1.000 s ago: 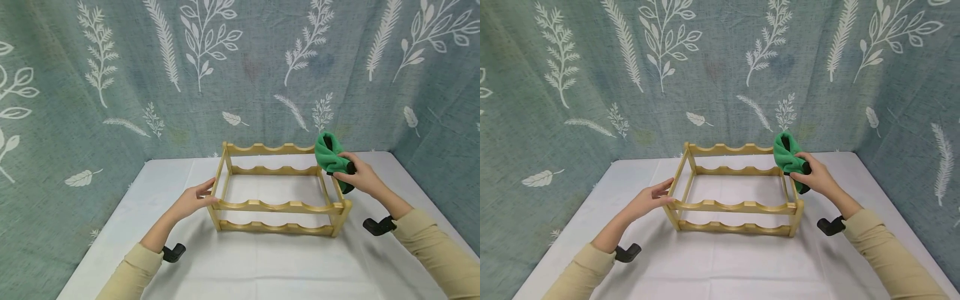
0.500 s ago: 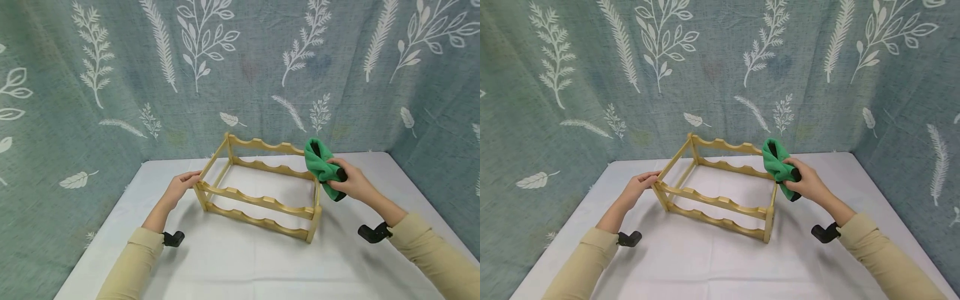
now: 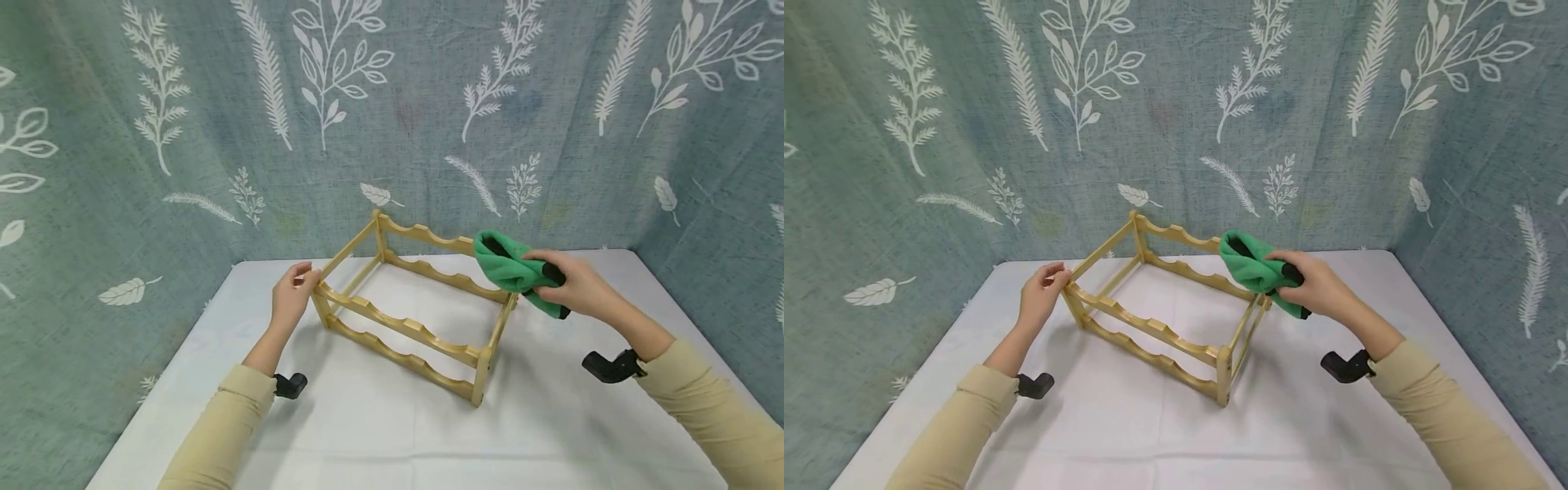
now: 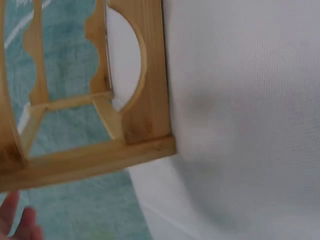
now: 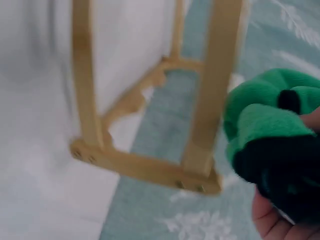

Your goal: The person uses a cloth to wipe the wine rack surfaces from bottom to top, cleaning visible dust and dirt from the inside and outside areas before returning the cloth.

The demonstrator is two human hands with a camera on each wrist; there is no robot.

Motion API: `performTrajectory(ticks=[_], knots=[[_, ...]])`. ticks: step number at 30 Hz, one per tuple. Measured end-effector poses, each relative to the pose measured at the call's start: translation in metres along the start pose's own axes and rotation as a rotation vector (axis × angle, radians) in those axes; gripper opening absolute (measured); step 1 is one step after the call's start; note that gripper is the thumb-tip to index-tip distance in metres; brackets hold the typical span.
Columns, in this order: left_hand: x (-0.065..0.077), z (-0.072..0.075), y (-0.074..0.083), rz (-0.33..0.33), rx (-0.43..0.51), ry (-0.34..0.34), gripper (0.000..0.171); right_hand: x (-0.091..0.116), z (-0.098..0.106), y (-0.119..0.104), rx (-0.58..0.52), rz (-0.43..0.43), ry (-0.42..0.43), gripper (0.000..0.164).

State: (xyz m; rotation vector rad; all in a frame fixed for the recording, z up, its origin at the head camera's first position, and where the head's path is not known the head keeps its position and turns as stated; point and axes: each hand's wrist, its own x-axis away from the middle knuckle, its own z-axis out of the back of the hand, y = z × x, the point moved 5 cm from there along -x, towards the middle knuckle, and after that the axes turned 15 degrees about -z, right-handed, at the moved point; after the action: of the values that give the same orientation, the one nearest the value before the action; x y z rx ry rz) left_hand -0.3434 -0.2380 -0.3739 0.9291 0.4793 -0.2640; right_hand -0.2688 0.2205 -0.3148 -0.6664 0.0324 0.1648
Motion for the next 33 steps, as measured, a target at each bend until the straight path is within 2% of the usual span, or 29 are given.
performTrajectory(ticks=[3, 6, 7, 10, 13, 16, 20, 23, 29, 33], knots=[[0.007, -0.003, 0.031, -0.240, -0.208, -0.003, 0.042, -0.010, 0.019, 0.005, -0.075, -0.075, 0.101, 0.052], [0.023, -0.013, 0.065, -0.411, -0.437, -0.085, 0.042, -0.021, 0.027, 0.014, -0.106, -0.120, 0.193, 0.054], [0.029, -0.017, 0.074, -0.440, -0.513, -0.126, 0.042, -0.026, 0.026, 0.017, -0.097, -0.130, 0.202, 0.054], [0.047, -0.029, 0.095, -0.447, -0.690, -0.250, 0.047, -0.039, 0.014, 0.024, -0.063, -0.149, 0.136, 0.055], [0.058, -0.037, 0.105, -0.422, -0.773, -0.305, 0.053, -0.050, 0.002, 0.030, -0.036, -0.173, 0.052, 0.057], [0.061, -0.042, 0.111, -0.441, -0.797, -0.279, 0.056, -0.055, 0.000, 0.035, -0.018, -0.195, 0.010, 0.057], [0.060, -0.045, 0.118, -0.525, -0.801, -0.223, 0.054, -0.054, 0.003, 0.037, -0.002, -0.189, -0.047, 0.055], [0.059, -0.045, 0.120, -0.530, -0.763, -0.242, 0.050, -0.046, 0.006, 0.038, -0.004, -0.182, -0.091, 0.054], [0.052, -0.043, 0.111, -0.357, -0.588, -0.359, 0.049, -0.021, 0.017, 0.042, 0.011, -0.129, -0.126, 0.051], [0.047, -0.044, 0.104, -0.292, -0.477, -0.356, 0.047, -0.007, 0.021, 0.044, -0.008, -0.042, -0.123, 0.050]])
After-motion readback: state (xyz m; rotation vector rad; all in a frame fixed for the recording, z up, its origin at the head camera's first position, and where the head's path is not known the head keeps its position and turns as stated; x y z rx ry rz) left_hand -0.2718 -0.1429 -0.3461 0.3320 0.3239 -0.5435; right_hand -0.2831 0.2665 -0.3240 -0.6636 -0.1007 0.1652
